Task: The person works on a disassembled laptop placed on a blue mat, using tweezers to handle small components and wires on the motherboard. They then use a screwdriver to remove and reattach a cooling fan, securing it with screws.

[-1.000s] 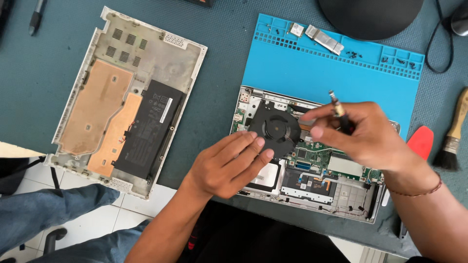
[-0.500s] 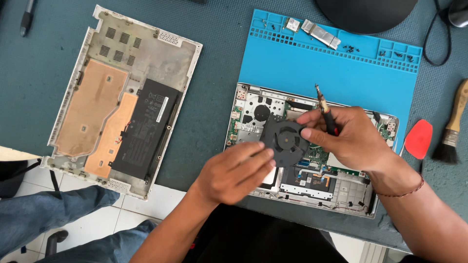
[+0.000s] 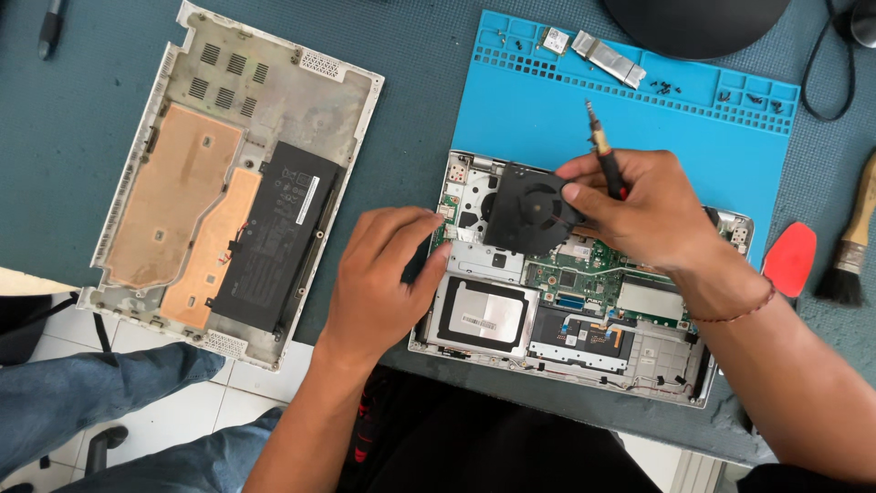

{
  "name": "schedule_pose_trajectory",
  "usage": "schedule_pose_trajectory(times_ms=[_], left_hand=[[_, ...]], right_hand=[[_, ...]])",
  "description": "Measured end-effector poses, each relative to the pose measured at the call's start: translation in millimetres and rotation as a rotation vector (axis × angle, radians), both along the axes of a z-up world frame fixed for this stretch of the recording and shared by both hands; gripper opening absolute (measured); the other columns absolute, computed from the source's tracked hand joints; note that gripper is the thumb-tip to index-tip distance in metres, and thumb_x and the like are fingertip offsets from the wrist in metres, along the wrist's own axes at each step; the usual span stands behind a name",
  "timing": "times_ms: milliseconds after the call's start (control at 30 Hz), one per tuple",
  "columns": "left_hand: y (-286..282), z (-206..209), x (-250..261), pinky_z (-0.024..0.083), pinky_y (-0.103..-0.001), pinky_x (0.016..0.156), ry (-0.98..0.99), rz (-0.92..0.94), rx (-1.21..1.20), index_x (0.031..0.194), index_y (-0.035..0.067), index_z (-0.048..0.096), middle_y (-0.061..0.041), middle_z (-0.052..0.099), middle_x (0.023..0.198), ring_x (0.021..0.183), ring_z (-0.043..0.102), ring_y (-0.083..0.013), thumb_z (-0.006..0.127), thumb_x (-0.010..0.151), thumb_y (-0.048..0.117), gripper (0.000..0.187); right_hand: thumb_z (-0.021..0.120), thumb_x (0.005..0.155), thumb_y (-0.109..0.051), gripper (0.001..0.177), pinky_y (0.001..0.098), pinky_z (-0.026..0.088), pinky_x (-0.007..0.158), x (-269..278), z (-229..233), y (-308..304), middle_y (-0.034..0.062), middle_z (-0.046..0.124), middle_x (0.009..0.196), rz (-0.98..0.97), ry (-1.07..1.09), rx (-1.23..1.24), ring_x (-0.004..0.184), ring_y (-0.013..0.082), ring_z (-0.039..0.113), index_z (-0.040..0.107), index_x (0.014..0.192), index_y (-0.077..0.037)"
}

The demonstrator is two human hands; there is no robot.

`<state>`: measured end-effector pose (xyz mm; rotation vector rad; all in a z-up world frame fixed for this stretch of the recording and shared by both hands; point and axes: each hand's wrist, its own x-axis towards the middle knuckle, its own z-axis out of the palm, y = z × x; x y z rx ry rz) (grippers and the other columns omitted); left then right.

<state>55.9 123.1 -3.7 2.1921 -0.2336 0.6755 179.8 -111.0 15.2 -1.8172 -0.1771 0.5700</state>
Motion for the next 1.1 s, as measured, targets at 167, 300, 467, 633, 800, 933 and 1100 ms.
schedule_pose_trajectory(times_ms=[167,300,467,633,800,933,1100], left_hand=[[-1.1,-8.3,-0.2,0.054,-0.040,0.078,0.110,-0.002,0.059,0.099,0.001,0.067,-0.010,0.061,0.098,0.095,0.062,-0.0299,0.071,0.083,0.008,0.018],[-1.8,-10.0,0.5,0.053,-0.040,0.078,0.142,0.007,0.085,0.098,0.002,0.068,-0.010,0.061,0.098,0.095,0.061,-0.0299,0.070,0.083,0.008,0.016],[-2.5,-9.2,2.2,0.053,-0.040,0.077,0.146,0.018,0.062,0.096,0.002,0.068,-0.010,0.061,0.096,0.093,0.061,-0.0296,0.071,0.082,0.007,0.015],[-2.7,-14.5,4.4,0.051,-0.040,0.078,0.143,0.034,0.052,0.094,0.005,0.068,-0.007,0.061,0.095,0.092,0.061,-0.0279,0.071,0.082,0.008,0.013],[-4.2,-12.2,4.3,0.051,-0.040,0.078,0.157,0.046,0.000,0.097,0.006,0.068,-0.007,0.062,0.095,0.092,0.061,-0.0280,0.072,0.081,0.007,0.016],[-4.2,-4.8,4.7,0.050,-0.040,0.077,0.181,0.031,-0.017,0.098,0.005,0.069,-0.008,0.063,0.094,0.090,0.061,-0.0289,0.072,0.081,0.007,0.017],[-6.3,1.5,5.9,0.049,-0.042,0.079,0.177,0.026,-0.112,0.105,0.004,0.066,-0.010,0.064,0.098,0.092,0.060,-0.0312,0.072,0.082,0.013,0.025]], right_hand=[[0.064,0.084,0.002,0.018,0.0246,0.046,0.050,-3.8,1.1,9.1,0.0159,0.065,0.076,0.030,-0.045,-0.111,0.058,0.0137,0.055,0.067,0.102,0.008],[0.066,0.083,-0.002,0.018,0.0238,0.048,0.056,-8.5,0.2,16.3,0.0115,0.067,0.075,0.042,-0.067,-0.200,0.061,0.0122,0.058,0.070,0.100,0.002],[0.068,0.084,-0.004,0.016,0.0238,0.047,0.055,-9.8,1.0,25.0,0.0104,0.068,0.074,0.048,-0.168,-0.252,0.059,0.0126,0.059,0.071,0.099,-0.002],[0.071,0.083,-0.006,0.014,0.0271,0.045,0.051,-21.3,5.5,30.1,0.0087,0.069,0.071,0.053,-0.307,-0.362,0.054,0.0162,0.060,0.074,0.096,-0.008],[0.069,0.084,-0.009,0.013,0.0243,0.043,0.046,-25.6,-2.7,28.4,0.0021,0.068,0.066,0.042,-0.360,-0.434,0.047,0.0140,0.055,0.075,0.094,-0.016],[0.068,0.085,-0.006,0.012,0.0247,0.041,0.044,-25.0,-1.7,27.4,0.0060,0.068,0.067,0.039,-0.367,-0.392,0.044,0.0156,0.053,0.074,0.094,-0.012],[0.062,0.087,0.001,0.014,0.0240,0.042,0.048,-18.0,1.4,17.1,0.0108,0.067,0.072,0.021,-0.234,-0.198,0.052,0.0115,0.048,0.070,0.098,-0.003]])
